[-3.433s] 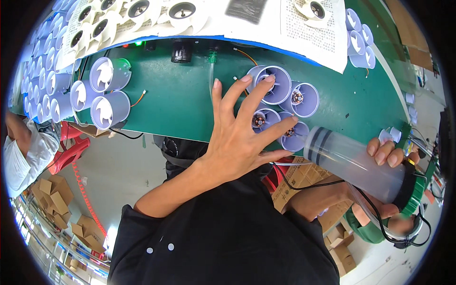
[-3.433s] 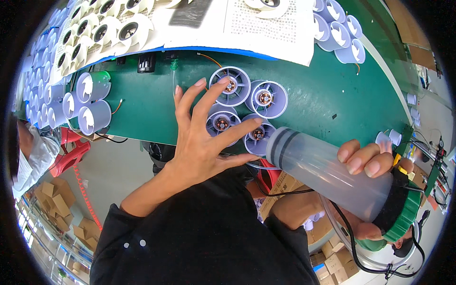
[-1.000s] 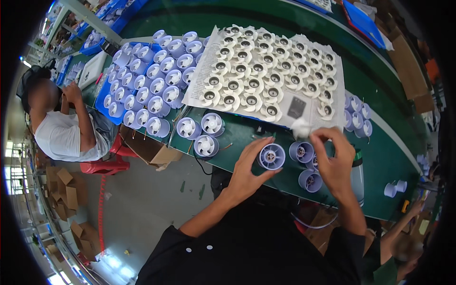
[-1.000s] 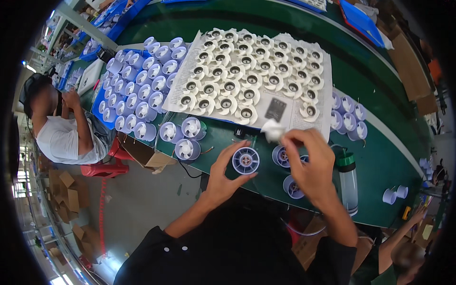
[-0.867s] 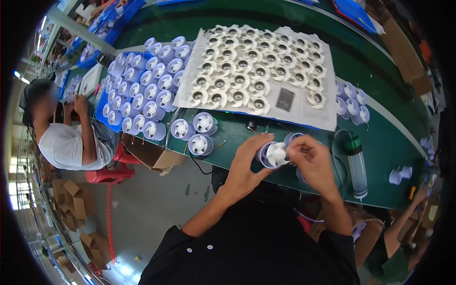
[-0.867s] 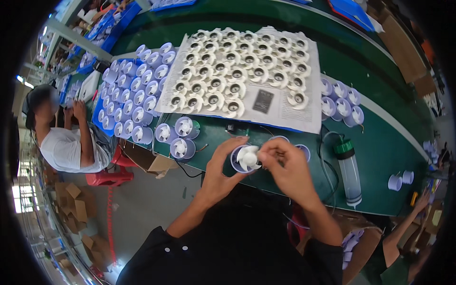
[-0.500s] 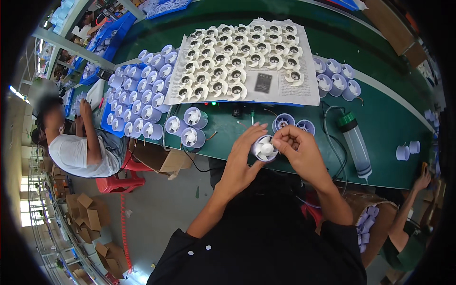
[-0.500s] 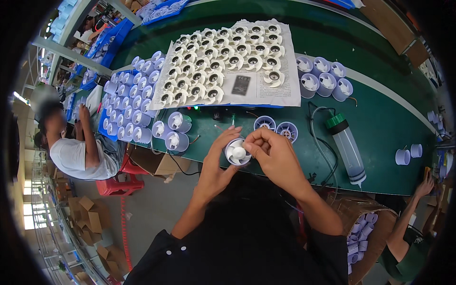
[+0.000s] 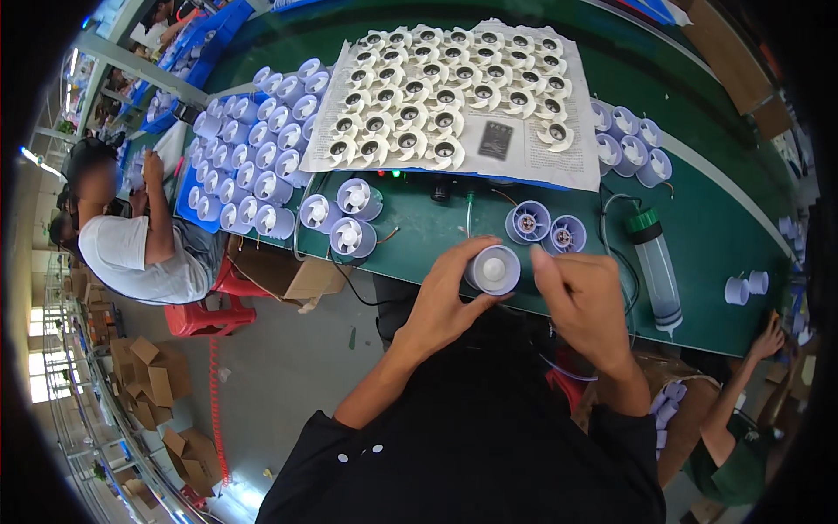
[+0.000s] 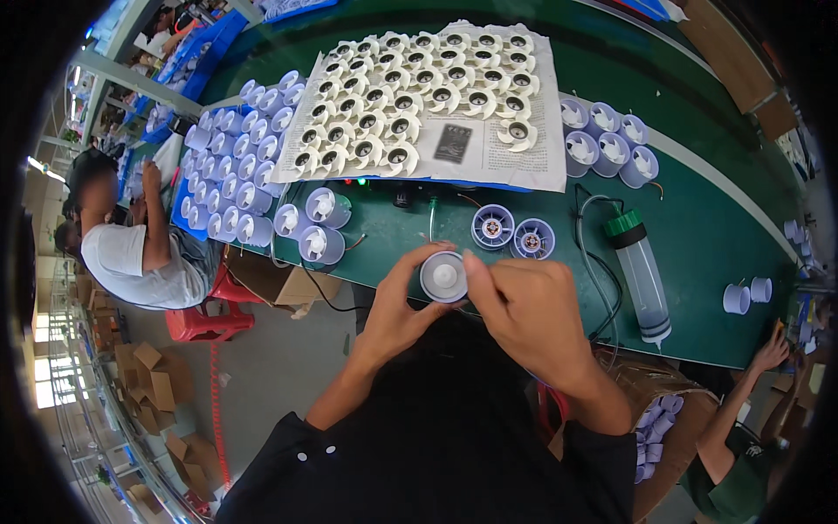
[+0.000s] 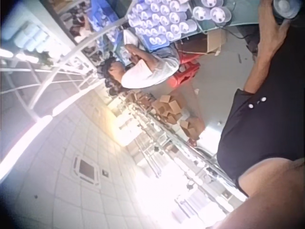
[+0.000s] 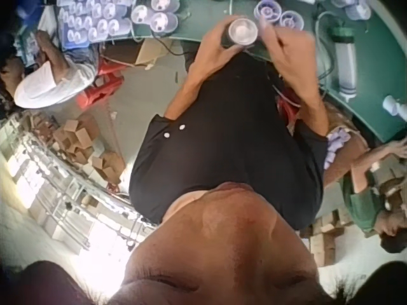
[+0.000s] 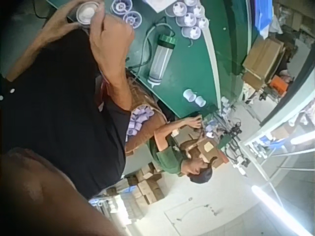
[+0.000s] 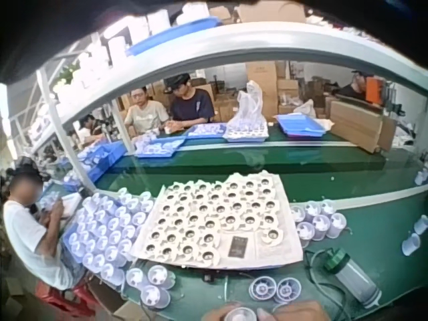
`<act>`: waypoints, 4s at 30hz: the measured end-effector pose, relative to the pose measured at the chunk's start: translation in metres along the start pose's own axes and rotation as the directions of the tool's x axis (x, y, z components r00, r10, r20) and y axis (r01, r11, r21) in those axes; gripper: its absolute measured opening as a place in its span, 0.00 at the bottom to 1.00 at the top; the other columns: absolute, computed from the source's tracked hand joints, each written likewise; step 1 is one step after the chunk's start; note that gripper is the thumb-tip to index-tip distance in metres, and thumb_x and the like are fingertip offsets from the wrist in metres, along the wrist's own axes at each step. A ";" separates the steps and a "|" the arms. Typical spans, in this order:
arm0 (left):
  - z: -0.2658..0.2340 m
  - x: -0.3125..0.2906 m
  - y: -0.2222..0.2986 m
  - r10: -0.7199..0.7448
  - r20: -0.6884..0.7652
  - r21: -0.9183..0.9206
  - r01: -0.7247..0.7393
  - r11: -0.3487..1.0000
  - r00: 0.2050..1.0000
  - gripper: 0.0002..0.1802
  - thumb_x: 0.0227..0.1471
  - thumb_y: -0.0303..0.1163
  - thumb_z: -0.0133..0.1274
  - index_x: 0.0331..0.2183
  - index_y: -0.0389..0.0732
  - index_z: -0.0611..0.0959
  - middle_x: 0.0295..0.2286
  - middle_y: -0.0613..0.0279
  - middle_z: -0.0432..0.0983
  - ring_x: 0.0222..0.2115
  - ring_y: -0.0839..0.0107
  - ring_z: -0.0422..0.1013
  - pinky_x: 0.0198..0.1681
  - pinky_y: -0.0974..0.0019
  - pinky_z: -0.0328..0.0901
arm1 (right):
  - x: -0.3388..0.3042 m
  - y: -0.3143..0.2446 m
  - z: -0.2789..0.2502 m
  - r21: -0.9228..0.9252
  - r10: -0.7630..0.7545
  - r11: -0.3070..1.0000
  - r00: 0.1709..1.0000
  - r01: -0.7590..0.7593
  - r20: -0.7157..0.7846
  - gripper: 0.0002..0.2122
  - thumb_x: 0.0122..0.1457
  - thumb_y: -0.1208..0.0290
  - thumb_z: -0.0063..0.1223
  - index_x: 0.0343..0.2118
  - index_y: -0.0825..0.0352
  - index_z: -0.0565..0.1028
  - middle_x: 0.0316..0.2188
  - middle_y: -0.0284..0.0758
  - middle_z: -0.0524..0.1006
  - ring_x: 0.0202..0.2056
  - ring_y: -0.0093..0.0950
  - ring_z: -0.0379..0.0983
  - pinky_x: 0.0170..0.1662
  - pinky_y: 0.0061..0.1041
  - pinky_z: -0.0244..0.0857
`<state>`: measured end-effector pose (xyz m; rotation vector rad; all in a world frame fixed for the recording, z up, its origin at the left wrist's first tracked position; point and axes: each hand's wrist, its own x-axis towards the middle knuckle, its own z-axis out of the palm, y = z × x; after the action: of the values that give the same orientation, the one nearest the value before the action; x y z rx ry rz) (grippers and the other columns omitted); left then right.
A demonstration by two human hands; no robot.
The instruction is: The person is assembling small electronic cooling fans at a factory workstation, applying lubricant or glue to the housings and inserting fan blades.
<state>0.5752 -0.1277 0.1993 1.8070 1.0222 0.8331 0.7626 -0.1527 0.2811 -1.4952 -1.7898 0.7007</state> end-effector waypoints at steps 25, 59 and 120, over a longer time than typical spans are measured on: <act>-0.504 0.068 -0.228 -0.132 -0.988 -0.016 0.798 0.602 0.080 0.39 0.29 0.47 0.71 0.48 0.53 0.77 0.47 0.48 0.70 0.52 0.50 0.61 0.55 0.49 0.57 | -0.017 0.072 0.031 0.155 0.383 0.924 0.833 -0.351 -0.398 0.26 0.66 0.61 0.43 0.10 0.68 0.66 0.08 0.25 0.60 0.13 0.13 0.52 0.19 0.17 0.41; 0.031 0.066 -0.019 0.155 0.127 0.369 -0.192 0.909 0.980 0.35 0.43 0.29 0.61 0.53 0.34 0.66 0.47 0.49 0.69 0.48 0.53 0.64 0.51 0.55 0.59 | 0.116 0.060 -0.004 -0.907 -0.215 0.290 0.944 0.306 0.249 0.05 0.39 0.76 0.54 0.22 0.67 0.73 0.22 0.33 0.71 0.29 0.29 0.70 0.28 0.25 0.63; -0.023 0.056 -0.006 0.047 0.052 0.091 -0.052 0.995 0.998 0.33 0.37 0.23 0.64 0.48 0.39 0.73 0.46 0.54 0.71 0.48 0.52 0.65 0.54 0.56 0.59 | 0.051 0.017 0.015 0.140 0.349 0.921 0.929 -0.364 0.123 0.04 0.55 0.77 0.55 0.32 0.70 0.74 0.25 0.38 0.72 0.23 0.32 0.69 0.26 0.28 0.62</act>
<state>0.5785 -0.0685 0.2103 1.9282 1.0018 0.7787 0.7560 -0.0987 0.2673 -1.7191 -1.4975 1.0878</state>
